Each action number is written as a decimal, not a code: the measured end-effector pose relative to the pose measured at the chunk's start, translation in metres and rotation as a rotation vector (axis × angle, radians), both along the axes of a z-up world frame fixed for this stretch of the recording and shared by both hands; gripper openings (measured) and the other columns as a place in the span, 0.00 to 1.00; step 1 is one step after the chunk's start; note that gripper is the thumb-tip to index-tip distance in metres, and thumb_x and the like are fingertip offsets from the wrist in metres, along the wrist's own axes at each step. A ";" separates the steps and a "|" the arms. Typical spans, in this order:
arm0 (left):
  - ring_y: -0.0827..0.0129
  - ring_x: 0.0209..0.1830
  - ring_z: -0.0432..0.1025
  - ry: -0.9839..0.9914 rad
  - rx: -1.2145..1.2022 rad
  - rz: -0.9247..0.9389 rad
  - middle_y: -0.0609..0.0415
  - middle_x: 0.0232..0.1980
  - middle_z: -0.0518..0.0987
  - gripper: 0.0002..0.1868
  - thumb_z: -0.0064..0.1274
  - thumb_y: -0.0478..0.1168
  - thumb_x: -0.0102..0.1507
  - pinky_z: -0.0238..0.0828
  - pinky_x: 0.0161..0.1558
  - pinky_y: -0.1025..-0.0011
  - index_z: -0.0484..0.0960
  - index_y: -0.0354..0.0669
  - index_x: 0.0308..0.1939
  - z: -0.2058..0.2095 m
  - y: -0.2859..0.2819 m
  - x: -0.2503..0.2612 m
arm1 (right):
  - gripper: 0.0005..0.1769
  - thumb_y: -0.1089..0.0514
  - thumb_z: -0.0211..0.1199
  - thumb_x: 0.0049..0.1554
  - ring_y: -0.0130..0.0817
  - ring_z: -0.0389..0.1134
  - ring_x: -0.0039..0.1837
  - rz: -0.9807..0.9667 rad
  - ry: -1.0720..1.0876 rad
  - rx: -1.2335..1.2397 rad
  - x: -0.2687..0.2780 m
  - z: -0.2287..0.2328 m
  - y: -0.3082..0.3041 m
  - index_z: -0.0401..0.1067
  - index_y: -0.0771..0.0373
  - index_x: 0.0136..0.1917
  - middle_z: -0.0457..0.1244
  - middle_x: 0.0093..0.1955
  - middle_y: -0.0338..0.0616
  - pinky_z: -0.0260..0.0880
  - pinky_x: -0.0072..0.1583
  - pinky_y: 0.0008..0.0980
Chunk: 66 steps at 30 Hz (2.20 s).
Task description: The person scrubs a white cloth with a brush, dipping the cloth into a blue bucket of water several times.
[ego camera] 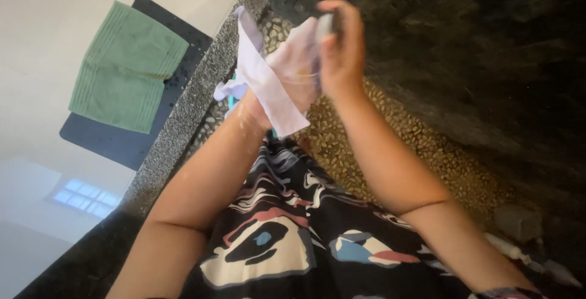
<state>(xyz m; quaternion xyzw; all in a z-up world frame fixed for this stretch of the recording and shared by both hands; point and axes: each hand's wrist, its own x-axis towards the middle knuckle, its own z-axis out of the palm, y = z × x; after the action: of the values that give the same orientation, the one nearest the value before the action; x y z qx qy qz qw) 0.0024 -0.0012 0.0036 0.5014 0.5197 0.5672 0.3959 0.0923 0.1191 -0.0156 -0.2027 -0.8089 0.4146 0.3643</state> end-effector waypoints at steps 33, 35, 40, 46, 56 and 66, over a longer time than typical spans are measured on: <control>0.63 0.63 0.67 -1.425 0.317 -0.103 0.50 0.62 0.72 0.27 0.40 0.58 0.79 0.63 0.68 0.65 0.68 0.38 0.68 -0.032 0.016 0.004 | 0.17 0.42 0.56 0.62 0.48 0.62 0.48 0.072 -0.114 0.505 -0.018 0.044 0.044 0.66 0.56 0.52 0.61 0.47 0.45 0.58 0.53 0.50; 0.63 0.63 0.67 -1.443 0.329 -0.125 0.50 0.62 0.72 0.27 0.39 0.58 0.80 0.62 0.68 0.65 0.67 0.38 0.69 -0.032 0.019 0.006 | 0.16 0.43 0.58 0.62 0.49 0.62 0.48 0.166 -0.084 0.540 -0.010 0.044 0.028 0.66 0.56 0.51 0.61 0.47 0.45 0.58 0.52 0.51; 0.63 0.64 0.66 -1.398 0.306 -0.123 0.51 0.65 0.72 0.35 0.37 0.66 0.77 0.64 0.70 0.63 0.67 0.41 0.74 -0.019 0.006 0.013 | 0.13 0.46 0.58 0.62 0.49 0.62 0.48 0.013 -0.135 0.499 -0.019 0.055 0.061 0.67 0.55 0.52 0.62 0.47 0.45 0.58 0.52 0.51; 0.60 0.73 0.65 -1.352 0.224 -0.067 0.49 0.72 0.70 0.45 0.34 0.73 0.68 0.61 0.74 0.62 0.62 0.42 0.76 -0.013 0.001 0.006 | 0.15 0.44 0.60 0.61 0.49 0.61 0.49 0.082 -0.113 0.545 -0.008 0.037 0.046 0.66 0.56 0.50 0.61 0.46 0.45 0.57 0.53 0.49; 0.66 0.71 0.67 -0.991 0.250 0.058 0.51 0.73 0.70 0.38 0.36 0.67 0.75 0.61 0.74 0.67 0.62 0.43 0.77 -0.047 0.007 0.006 | 0.14 0.45 0.59 0.61 0.47 0.62 0.50 0.107 -0.063 0.580 -0.016 0.022 0.059 0.66 0.56 0.50 0.61 0.47 0.45 0.59 0.54 0.46; 0.66 0.63 0.70 -1.472 0.183 -0.154 0.54 0.68 0.72 0.33 0.39 0.64 0.75 0.71 0.63 0.58 0.64 0.46 0.73 -0.006 -0.001 0.010 | 0.17 0.43 0.54 0.65 0.43 0.64 0.50 0.157 -0.043 0.585 -0.002 0.005 0.054 0.66 0.58 0.49 0.61 0.47 0.45 0.64 0.55 0.41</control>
<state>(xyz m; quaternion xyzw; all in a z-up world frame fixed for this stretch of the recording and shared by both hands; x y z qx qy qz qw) 0.0120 -0.0025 -0.0025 0.0580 0.0343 0.7680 0.6369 0.0903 0.1733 -0.0110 -0.0347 -0.9147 0.1863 0.3570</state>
